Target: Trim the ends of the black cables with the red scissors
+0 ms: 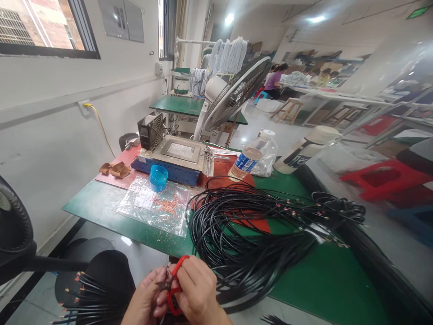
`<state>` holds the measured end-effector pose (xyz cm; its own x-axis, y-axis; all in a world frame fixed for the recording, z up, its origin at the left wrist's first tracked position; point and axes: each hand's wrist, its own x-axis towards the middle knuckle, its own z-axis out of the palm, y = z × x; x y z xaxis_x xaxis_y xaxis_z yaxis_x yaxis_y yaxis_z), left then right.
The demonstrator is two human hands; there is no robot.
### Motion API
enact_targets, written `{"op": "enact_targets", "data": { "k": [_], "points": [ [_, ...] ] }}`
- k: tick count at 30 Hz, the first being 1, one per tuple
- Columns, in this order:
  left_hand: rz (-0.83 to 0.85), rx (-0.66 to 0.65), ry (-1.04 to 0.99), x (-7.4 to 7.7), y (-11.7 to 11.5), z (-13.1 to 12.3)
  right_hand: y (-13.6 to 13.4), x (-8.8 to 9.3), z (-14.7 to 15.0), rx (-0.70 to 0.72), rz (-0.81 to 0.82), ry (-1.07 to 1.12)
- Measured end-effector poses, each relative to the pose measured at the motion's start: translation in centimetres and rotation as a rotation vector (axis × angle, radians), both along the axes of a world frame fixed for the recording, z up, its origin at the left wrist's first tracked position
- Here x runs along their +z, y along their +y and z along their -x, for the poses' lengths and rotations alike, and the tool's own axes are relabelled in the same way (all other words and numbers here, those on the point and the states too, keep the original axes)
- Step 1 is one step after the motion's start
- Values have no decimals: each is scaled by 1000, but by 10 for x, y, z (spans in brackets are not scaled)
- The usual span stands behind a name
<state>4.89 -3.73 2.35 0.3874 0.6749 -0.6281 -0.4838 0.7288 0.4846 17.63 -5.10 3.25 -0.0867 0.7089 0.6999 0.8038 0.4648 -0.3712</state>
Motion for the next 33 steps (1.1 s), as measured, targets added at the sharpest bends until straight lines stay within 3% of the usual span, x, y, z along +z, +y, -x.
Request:
{"op": "enact_targets", "data": {
  "k": [3, 6, 8, 12, 14, 19, 24, 28, 33],
  "points": [
    [24, 13, -25, 11, 0, 1, -2, -4, -2, 41, -56, -1],
    [-11, 41, -15, 14, -2, 0, -4, -10, 2, 6, 25, 202],
    [-21, 68, -10, 11, -3, -1, -5, -13, 7, 5, 222, 407],
    [-92, 112, 77, 0, -4, -1, -5, -15, 13, 128, 805, 994],
    [-150, 90, 161, -2, -3, -2, -4, -15, 14, 158, 940, 1204],
    [-180, 145, 297, 4, -3, -4, -1, -16, 11, 132, 991, 1280],
    [-267, 93, 416, 0, -4, -2, -2, -12, 8, 123, 980, 1255],
    [-315, 86, 454, -3, -5, -1, -2, -9, 5, 141, 975, 1200],
    [-316, 142, 404, 6, -8, -8, -3, -6, 5, 147, 1001, 1258]
  ]
}}
